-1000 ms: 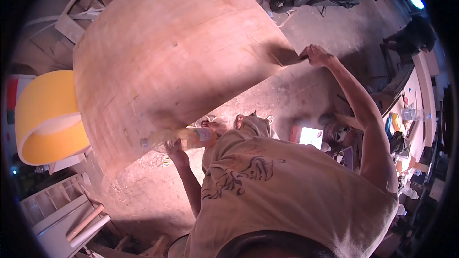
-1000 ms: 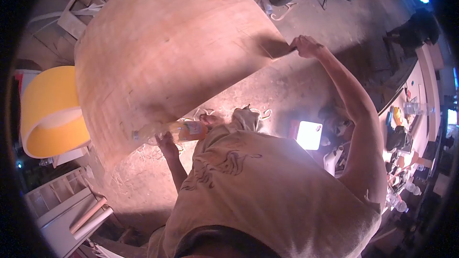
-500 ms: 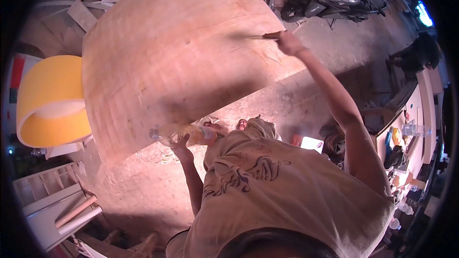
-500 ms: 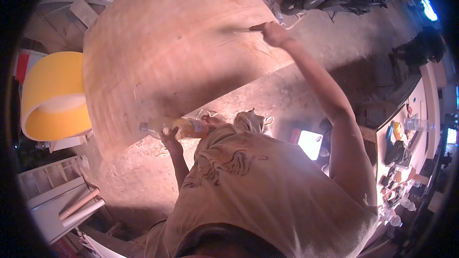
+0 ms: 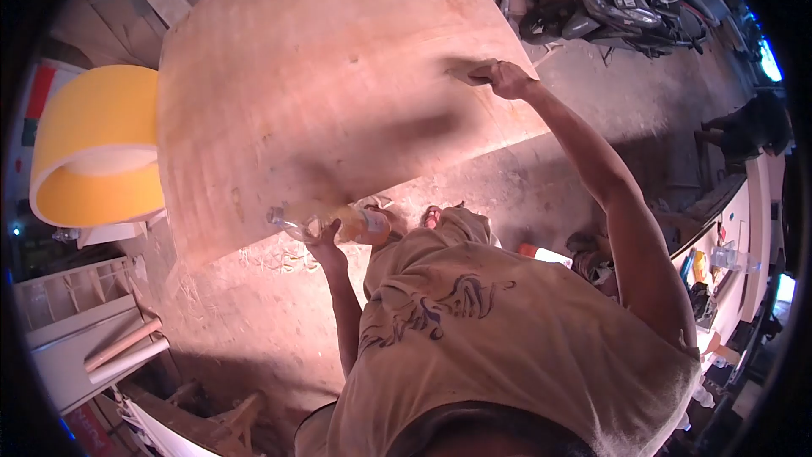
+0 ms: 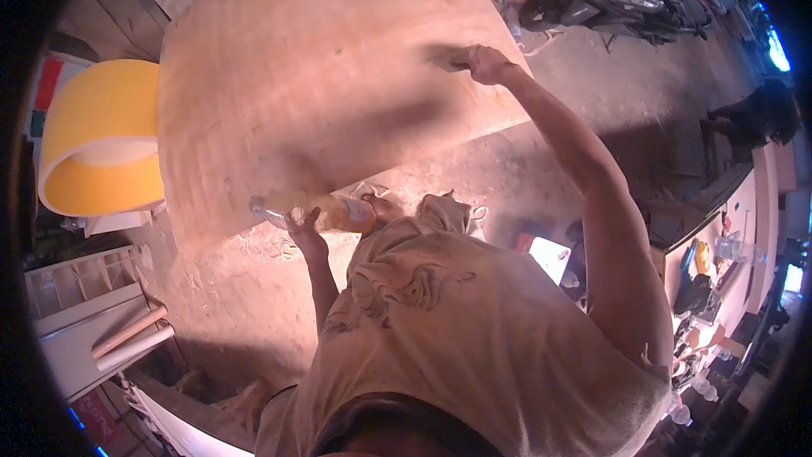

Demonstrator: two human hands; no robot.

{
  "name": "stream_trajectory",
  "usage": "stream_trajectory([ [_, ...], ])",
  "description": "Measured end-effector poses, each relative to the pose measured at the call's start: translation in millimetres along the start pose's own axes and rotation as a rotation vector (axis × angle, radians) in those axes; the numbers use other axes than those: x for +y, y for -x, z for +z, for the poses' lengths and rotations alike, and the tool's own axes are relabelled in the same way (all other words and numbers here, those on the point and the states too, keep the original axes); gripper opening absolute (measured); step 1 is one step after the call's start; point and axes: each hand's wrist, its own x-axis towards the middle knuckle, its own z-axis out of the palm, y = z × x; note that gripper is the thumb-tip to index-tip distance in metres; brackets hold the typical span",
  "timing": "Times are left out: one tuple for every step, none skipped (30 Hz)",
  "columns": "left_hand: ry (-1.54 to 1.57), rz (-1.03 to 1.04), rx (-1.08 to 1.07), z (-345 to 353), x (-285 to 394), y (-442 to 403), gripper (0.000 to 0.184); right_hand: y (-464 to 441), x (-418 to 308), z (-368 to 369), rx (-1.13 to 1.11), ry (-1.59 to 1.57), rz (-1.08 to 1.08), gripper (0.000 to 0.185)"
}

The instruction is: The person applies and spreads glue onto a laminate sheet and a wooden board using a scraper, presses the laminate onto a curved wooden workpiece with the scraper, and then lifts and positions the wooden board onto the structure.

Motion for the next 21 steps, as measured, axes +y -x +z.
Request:
stream_trajectory([
  [-0.008,-0.002,0.004,-2.6,-3.9,0.8,0.052,14.3,-12.2,-12.4,0.105,0.074,-0.126,0.034],
  [0.066,-0.032,-0.002,-2.7,-5.4,-2.8,0.053,27.3,-9.6,-11.9,0.071,0.078,-0.158,0.037],
  [0.141,-0.060,-0.009,-3.2,-7.3,-6.5,0.053,43.9,-8.9,-12.2,-0.012,0.146,-0.124,0.038],
  [0.102,-0.089,0.000,-7.6,-12.9,-9.1,0.051,64.6,-4.2,-3.3,-0.096,0.214,-0.091,0.040],
  [0.126,-0.088,-0.001,-10.3,-19.9,-11.6,0.051,71.8,-11.4,-9.7,-0.178,0.282,-0.062,0.041],
  [0.148,-0.085,-0.001,-13.7,-26.7,-13.9,0.051,79.2,-16.7,-18.2,-0.314,0.072,0.043,0.044],
  [0.170,-0.083,0.000,-15.7,-30.2,-14.9,0.051,78.3,-33.4,-46.8,-0.447,-0.140,0.148,0.047],
  [0.152,-0.098,-0.006,-16.2,-26.9,-13.6,0.051,79.2,-47.1,-69.3,-0.510,-0.257,0.236,0.053],
  [0.134,-0.113,-0.014,-15.1,-19.9,-12.3,0.051,85.7,-54.3,-77.9,-0.537,-0.303,0.249,0.053],
  [0.119,-0.128,-0.022,-13.8,-16.9,-11.5,0.050,92.3,-59.5,-84.2,-0.563,-0.346,0.264,0.054],
  [0.092,-0.108,-0.022,-14.3,-19.3,-11.4,0.050,95.9,-68.7,-96.7,-0.588,-0.390,0.280,0.054],
  [0.067,-0.086,-0.021,-15.3,-24.0,-12.1,0.050,97.4,-77.8,-110.1,-0.660,-0.336,0.342,0.055],
  [0.030,-0.053,-0.026,-18.2,-32.1,-13.3,0.050,102.5,-79.0,-110.9,-0.738,-0.332,0.352,0.055],
  [-0.007,-0.020,-0.030,-22.6,-43.1,-14.8,0.051,107.0,-78.3,-109.6,-0.816,-0.329,0.360,0.054],
  [-0.056,0.025,-0.037,-27.6,-57.4,-17.1,0.052,110.0,-78.0,-108.7,-0.893,-0.327,0.365,0.054],
  [-0.037,0.025,-0.037,-24.3,-55.6,-20.0,0.054,108.4,-79.8,-114.0,-1.025,-0.343,0.398,0.047],
  [-0.017,0.025,-0.036,-15.9,-40.9,-20.2,0.056,97.9,-72.3,-120.2,-0.815,-0.410,0.417,0.044],
  [0.059,-0.035,-0.042,-11.4,-25.8,-15.5,0.058,98.2,-72.6,-127.2,-0.617,-0.490,0.443,0.041],
  [0.128,-0.100,-0.057,-7.4,-9.1,-7.5,0.061,102.0,-76.3,-136.7,-0.419,-0.576,0.477,0.038],
  [0.135,-0.119,-0.037,-6.8,-6.7,-4.3,0.061,65.2,-99.7,-176.3,-0.292,-0.684,0.337,0.040],
  [0.143,-0.132,-0.021,-5.1,-4.7,-4.7,0.062,48.9,-96.2,-168.5,-0.248,-0.616,0.260,0.041],
])
